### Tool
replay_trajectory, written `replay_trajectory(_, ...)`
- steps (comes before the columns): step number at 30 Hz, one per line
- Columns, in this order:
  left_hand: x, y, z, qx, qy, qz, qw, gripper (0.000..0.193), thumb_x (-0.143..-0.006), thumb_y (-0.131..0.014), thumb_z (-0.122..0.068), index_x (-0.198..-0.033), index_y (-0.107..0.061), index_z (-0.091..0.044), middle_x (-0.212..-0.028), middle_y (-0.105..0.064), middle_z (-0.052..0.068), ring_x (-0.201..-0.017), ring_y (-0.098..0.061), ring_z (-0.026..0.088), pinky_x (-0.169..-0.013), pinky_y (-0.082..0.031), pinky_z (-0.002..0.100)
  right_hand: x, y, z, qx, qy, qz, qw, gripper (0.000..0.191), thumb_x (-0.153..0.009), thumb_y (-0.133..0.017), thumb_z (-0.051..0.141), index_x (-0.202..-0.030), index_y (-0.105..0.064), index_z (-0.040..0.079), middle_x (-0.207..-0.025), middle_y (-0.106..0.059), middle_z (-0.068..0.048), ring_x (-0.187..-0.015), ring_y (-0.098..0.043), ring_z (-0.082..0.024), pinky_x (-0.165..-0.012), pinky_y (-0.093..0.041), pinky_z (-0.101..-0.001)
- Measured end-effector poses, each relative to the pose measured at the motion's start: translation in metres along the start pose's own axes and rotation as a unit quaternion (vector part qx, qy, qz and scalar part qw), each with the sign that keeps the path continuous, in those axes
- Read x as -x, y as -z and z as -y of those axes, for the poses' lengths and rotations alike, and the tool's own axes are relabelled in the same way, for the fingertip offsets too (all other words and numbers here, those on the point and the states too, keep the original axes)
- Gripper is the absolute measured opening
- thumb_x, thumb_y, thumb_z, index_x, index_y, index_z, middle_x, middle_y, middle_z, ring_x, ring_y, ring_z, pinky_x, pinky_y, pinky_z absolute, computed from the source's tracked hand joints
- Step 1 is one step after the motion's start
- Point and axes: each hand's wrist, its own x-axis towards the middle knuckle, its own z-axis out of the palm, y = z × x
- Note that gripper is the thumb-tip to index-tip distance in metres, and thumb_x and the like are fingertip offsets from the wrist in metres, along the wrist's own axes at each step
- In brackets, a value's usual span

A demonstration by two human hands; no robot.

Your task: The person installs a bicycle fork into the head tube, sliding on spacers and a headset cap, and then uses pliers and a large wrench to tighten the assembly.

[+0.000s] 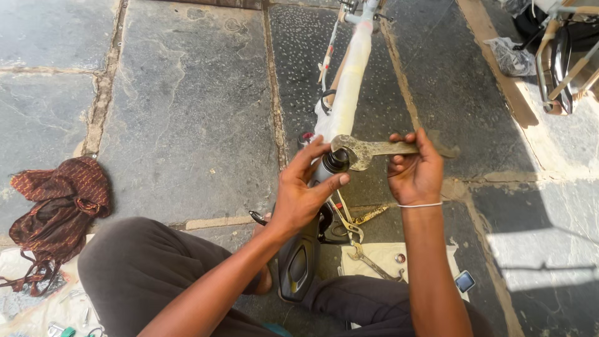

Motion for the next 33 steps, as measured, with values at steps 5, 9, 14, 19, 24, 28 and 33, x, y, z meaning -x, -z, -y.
replay_trajectory(5,0.002,0.000,-0.004,0.045,0.017,0.008,0.999,0.063,-0.086,-0.084,-0.019,-0.140,-0.061,0.001,-0.146,-0.063,0.021,-0.133,-0.061,0.024,-0.114,-0.050,0.036,-0.022,0.001,-0.017,0.003,-0.044,-0.016,0.999,0.027,-0.111,-0.056,0.028,-0.090,-0.061,0.010,-0.095,-0.070,-0.013,-0.064,-0.061,-0.014,-0.057,-0.050,-0.0248)
replay_trajectory(9,0.001,0.000,-0.011,-0.050,-0.019,-0.008,0.999,0.056,-0.084,-0.084,-0.016,-0.135,-0.066,-0.002,-0.141,-0.066,0.021,-0.133,-0.063,0.024,-0.111,-0.052,0.035,0.037,-0.054,-0.016,0.027,0.069,-0.112,0.991,0.028,-0.110,-0.057,0.031,-0.091,-0.058,0.011,-0.093,-0.068,-0.012,-0.064,-0.055,-0.014,-0.059,-0.048,-0.0277)
replay_trajectory(14,0.002,-0.001,-0.017,-0.078,-0.021,-0.012,0.997,0.058,-0.082,-0.079,-0.014,-0.137,-0.063,-0.004,-0.143,-0.065,0.021,-0.130,-0.065,0.023,-0.108,-0.053,0.036,0.173,-0.139,-0.072,0.139,0.331,-0.189,0.914,0.031,-0.113,-0.045,0.040,-0.097,-0.055,0.014,-0.113,-0.069,-0.018,-0.079,-0.065,-0.021,-0.071,-0.055,-0.0344)
replay_trajectory(19,0.003,-0.002,-0.018,-0.046,0.039,0.005,0.998,0.058,-0.086,-0.081,-0.022,-0.138,-0.062,-0.006,-0.137,-0.069,0.022,-0.125,-0.068,0.024,-0.103,-0.057,0.037,0.170,-0.113,-0.045,0.054,0.328,-0.195,0.923,0.047,-0.117,-0.037,0.042,-0.101,-0.061,0.006,-0.117,-0.069,-0.027,-0.082,-0.067,-0.024,-0.074,-0.057,-0.0309)
replay_trajectory(24,0.001,-0.004,-0.014,-0.124,-0.019,-0.012,0.992,0.057,-0.086,-0.084,-0.023,-0.136,-0.064,-0.004,-0.142,-0.065,0.021,-0.124,-0.068,0.023,-0.104,-0.055,0.036,0.070,-0.008,-0.015,-0.053,0.105,-0.119,0.986,0.036,-0.115,-0.048,0.030,-0.091,-0.059,0.005,-0.106,-0.069,-0.024,-0.068,-0.061,-0.020,-0.059,-0.052,-0.0266)
replay_trajectory(28,0.001,-0.003,-0.014,-0.090,0.004,-0.013,0.996,0.067,-0.085,-0.084,-0.028,-0.142,-0.057,-0.006,-0.131,-0.072,0.018,-0.123,-0.070,0.023,-0.105,-0.055,0.035,0.041,0.001,-0.023,-0.077,0.034,-0.060,0.995,0.034,-0.113,-0.053,0.029,-0.088,-0.058,0.007,-0.100,-0.070,-0.019,-0.063,-0.060,-0.018,-0.053,-0.048,-0.0252)
replay_trajectory(33,0.001,-0.002,-0.017,-0.135,-0.021,-0.012,0.991,0.057,-0.082,-0.079,-0.017,-0.137,-0.066,-0.009,-0.137,-0.070,0.019,-0.120,-0.072,0.023,-0.102,-0.057,0.035,0.139,-0.096,-0.056,0.035,0.290,-0.124,0.948,0.025,-0.117,-0.052,0.026,-0.100,-0.058,0.009,-0.109,-0.068,-0.020,-0.074,-0.061,-0.018,-0.066,-0.051,-0.0302)
